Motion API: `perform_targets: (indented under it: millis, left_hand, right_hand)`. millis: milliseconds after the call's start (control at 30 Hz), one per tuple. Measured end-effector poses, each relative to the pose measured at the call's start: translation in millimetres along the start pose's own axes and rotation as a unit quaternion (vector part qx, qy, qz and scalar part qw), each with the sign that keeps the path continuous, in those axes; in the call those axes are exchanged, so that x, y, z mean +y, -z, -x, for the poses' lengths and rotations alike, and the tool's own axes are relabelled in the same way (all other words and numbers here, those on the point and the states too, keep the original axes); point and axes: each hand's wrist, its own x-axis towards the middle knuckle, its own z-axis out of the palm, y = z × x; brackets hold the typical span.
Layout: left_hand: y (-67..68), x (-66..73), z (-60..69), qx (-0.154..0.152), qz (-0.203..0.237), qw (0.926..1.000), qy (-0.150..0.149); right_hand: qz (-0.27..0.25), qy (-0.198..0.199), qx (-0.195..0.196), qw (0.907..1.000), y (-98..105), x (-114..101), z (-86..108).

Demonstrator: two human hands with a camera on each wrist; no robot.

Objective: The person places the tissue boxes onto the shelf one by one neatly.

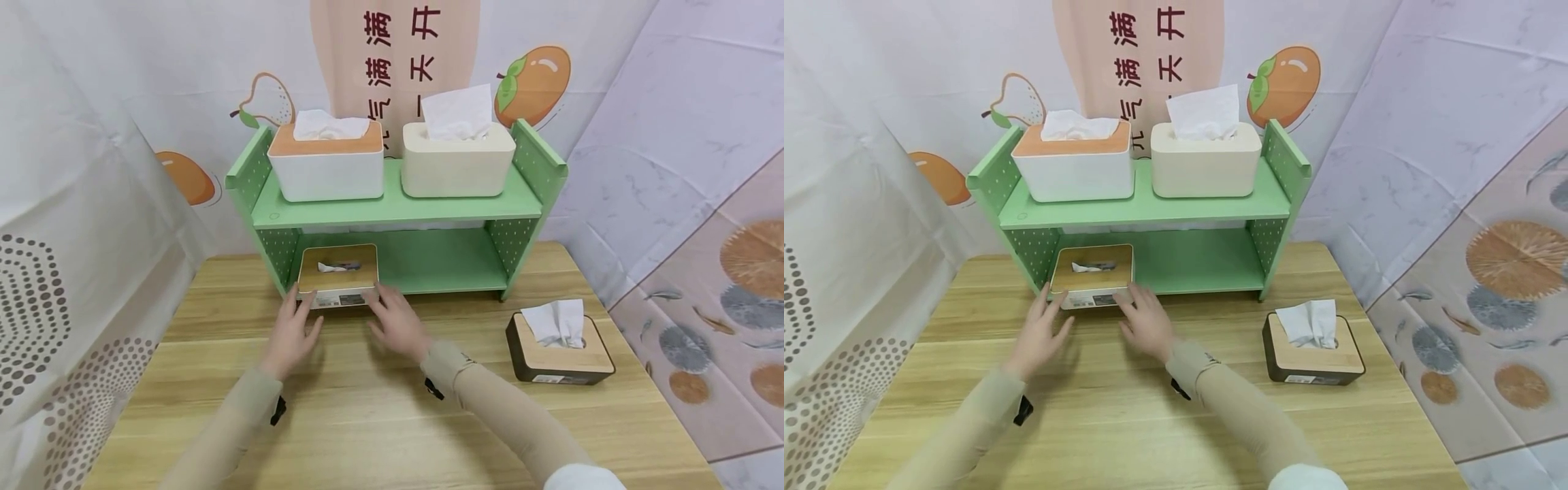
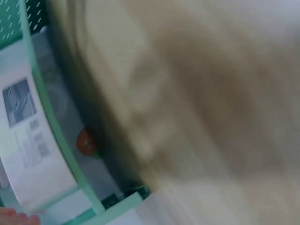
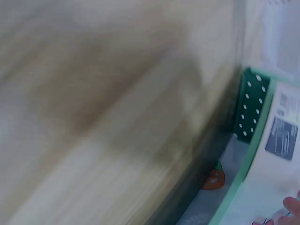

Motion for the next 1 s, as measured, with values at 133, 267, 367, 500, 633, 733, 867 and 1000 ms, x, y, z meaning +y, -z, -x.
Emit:
perform_targets:
  millis: [133,267,367,500,633,733,867,1000]
  left_hand:
    - [-7.0,4.3,16.7,-0.035,-0.012,0.9992,-0.014]
    - [-16.1,3.2,22.5,-0.051,-0.034,0.9977,-0.027]
    - [-22.6,0.2,22.7,-0.064,-0.058,0.9961,-0.02]
    - [-28.2,-4.7,21.3,-0.086,-0.093,0.992,0.002]
    - [-29.9,-6.9,15.9,-0.098,-0.132,0.9861,0.025]
    - [-29.9,-7.3,8.5,-0.106,-0.152,0.9819,0.036]
    - [-30.5,-9.0,-1.9,-0.12,-0.163,0.9779,0.052]
    - [-31.8,-11.9,-9.5,-0.129,-0.172,0.9745,0.065]
  right_hand:
    - [0.052,0.038,-0.005,0.9979,-7.3,-4.5,10.9]
    - [0.052,0.038,-0.014,0.9978,-14.4,-7.1,13.8]
    - [0.056,0.026,-0.028,0.9977,-16.3,-7.6,12.5]
    - [0.061,0.017,-0.05,0.9967,-16.1,-8.0,8.7]
    - [0.06,0.01,-0.056,0.9966,-15.8,-7.6,1.7]
    - [0.071,0.005,-0.058,0.9958,-16.3,-6.8,-5.9]
    - [0.079,-0.004,-0.073,0.9942,-16.5,-7.3,-16.1]
    - [0.076,-0.017,-0.085,0.9933,-16.2,-8.3,-25.1]
